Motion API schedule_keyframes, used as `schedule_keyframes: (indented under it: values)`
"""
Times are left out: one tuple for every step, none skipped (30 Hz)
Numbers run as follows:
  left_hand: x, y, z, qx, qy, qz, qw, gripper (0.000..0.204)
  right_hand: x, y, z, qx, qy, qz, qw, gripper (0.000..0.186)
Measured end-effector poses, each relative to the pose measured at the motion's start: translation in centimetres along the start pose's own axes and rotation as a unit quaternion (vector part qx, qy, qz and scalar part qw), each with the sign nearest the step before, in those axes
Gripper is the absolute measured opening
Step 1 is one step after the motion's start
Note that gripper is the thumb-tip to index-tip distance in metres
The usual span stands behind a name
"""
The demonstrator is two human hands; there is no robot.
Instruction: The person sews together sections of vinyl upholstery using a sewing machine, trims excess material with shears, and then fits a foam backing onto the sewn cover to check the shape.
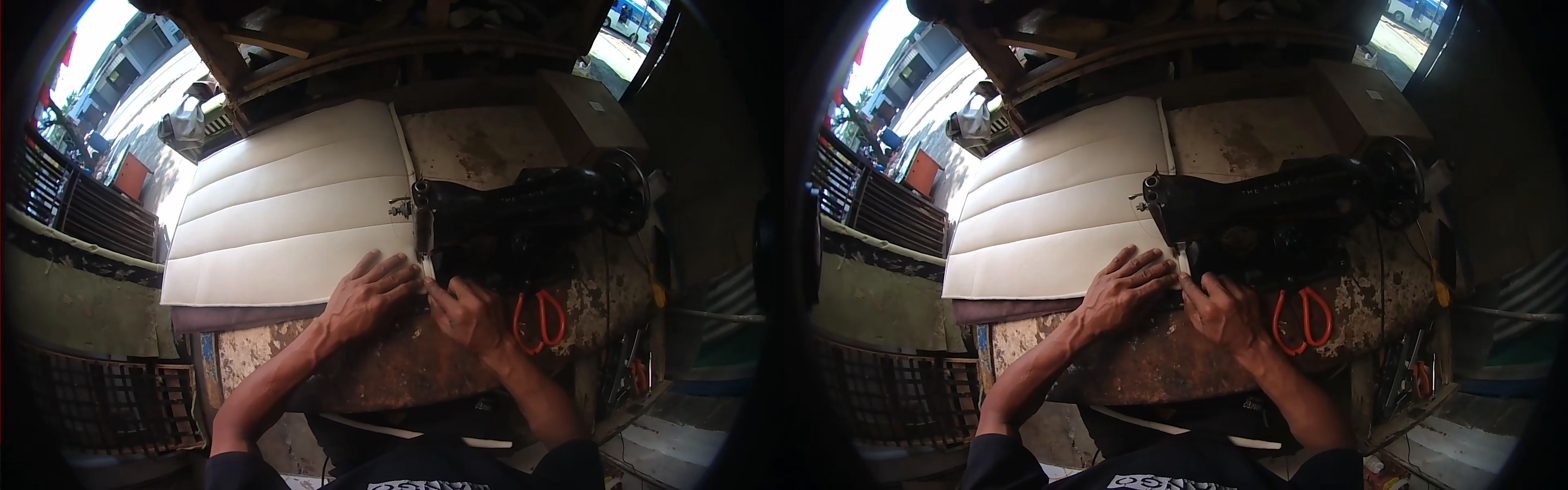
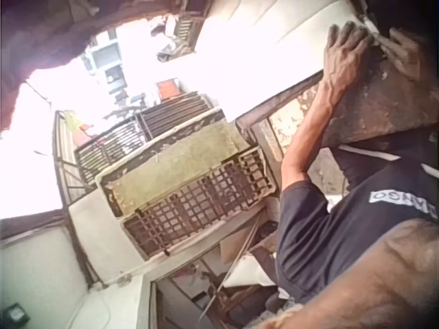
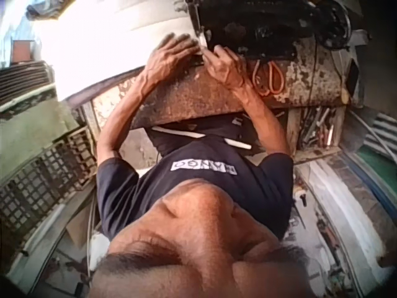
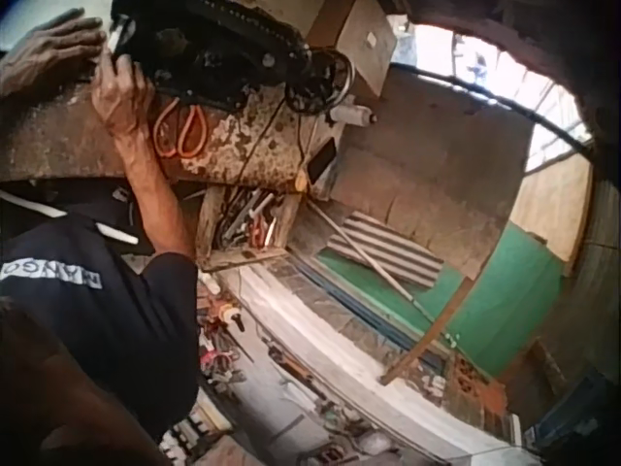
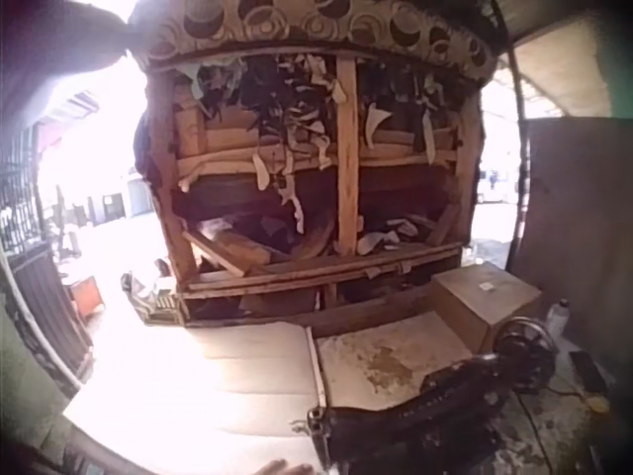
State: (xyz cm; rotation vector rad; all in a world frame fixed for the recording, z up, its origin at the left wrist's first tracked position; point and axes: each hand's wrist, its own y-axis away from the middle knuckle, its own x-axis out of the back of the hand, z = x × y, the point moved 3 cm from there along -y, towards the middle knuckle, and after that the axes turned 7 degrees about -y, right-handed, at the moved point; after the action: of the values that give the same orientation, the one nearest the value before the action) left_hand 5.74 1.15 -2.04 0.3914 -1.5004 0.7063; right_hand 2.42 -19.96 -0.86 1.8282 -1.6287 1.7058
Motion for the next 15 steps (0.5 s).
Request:
schedule_keyframes:
  values:
    - [0.0,-0.1,-0.1,0.007,0.008,0.010,1.000,0.050,-0.1,0.0,0.3,-0.010,-0.015,0.001,1.000,0.032]
    - [0.1,-0.3,-0.2,0.001,0.007,0.006,1.000,0.050,-0.2,0.1,0.4,-0.019,-0.030,0.002,0.999,0.033]
    - [0.2,-0.5,-0.3,-0.001,0.017,0.011,1.000,0.048,-0.5,0.3,0.4,-0.025,-0.031,0.006,0.999,0.033]
    - [0.3,-0.8,-0.4,0.000,0.028,0.021,0.999,0.046,-0.5,0.3,0.6,-0.022,-0.036,0.014,0.999,0.032]
    - [0.3,-0.9,-0.6,-0.002,0.029,0.023,0.999,0.046,-0.5,0.2,0.7,-0.019,-0.042,0.021,0.999,0.032]
    - [0.3,-0.8,-1.0,-0.005,0.035,0.033,0.999,0.044,-0.4,0.0,0.7,-0.019,-0.039,0.022,0.999,0.032]
    - [0.2,-0.7,-1.2,-0.006,0.044,0.042,0.998,0.042,-0.4,-0.1,0.6,-0.024,-0.043,0.016,0.999,0.032]
    - [0.3,-0.7,-1.2,-0.004,0.051,0.057,0.997,0.037,-0.4,-0.2,0.5,-0.029,-0.047,0.010,0.998,0.032]
    - [0.3,-0.7,-1.4,-0.002,0.053,0.058,0.997,0.037,-0.5,-0.1,0.5,-0.029,-0.046,0.007,0.998,0.032]
    - [0.3,-0.8,-1.6,-0.010,0.060,0.062,0.996,0.036,-0.5,-0.1,0.5,-0.035,-0.045,0.011,0.998,0.032]
    - [0.3,-0.9,-1.8,-0.018,0.067,0.067,0.995,0.035,-0.5,-0.1,0.6,-0.040,-0.045,0.014,0.998,0.032]
    - [0.4,-1.2,-1.8,-0.017,0.068,0.070,0.995,0.035,-0.4,-0.3,0.7,-0.039,-0.043,0.013,0.998,0.032]
    - [0.7,-1.3,-1.8,-0.014,0.069,0.065,0.995,0.034,-0.4,-0.4,0.6,-0.042,-0.043,0.010,0.998,0.032]
    - [0.8,-1.3,-1.8,-0.011,0.070,0.059,0.996,0.033,-0.5,-0.4,0.6,-0.045,-0.044,0.008,0.998,0.032]
    - [0.6,-1.3,-1.8,-0.008,0.070,0.059,0.996,0.033,-0.6,-0.4,0.6,-0.044,-0.045,0.006,0.998,0.032]
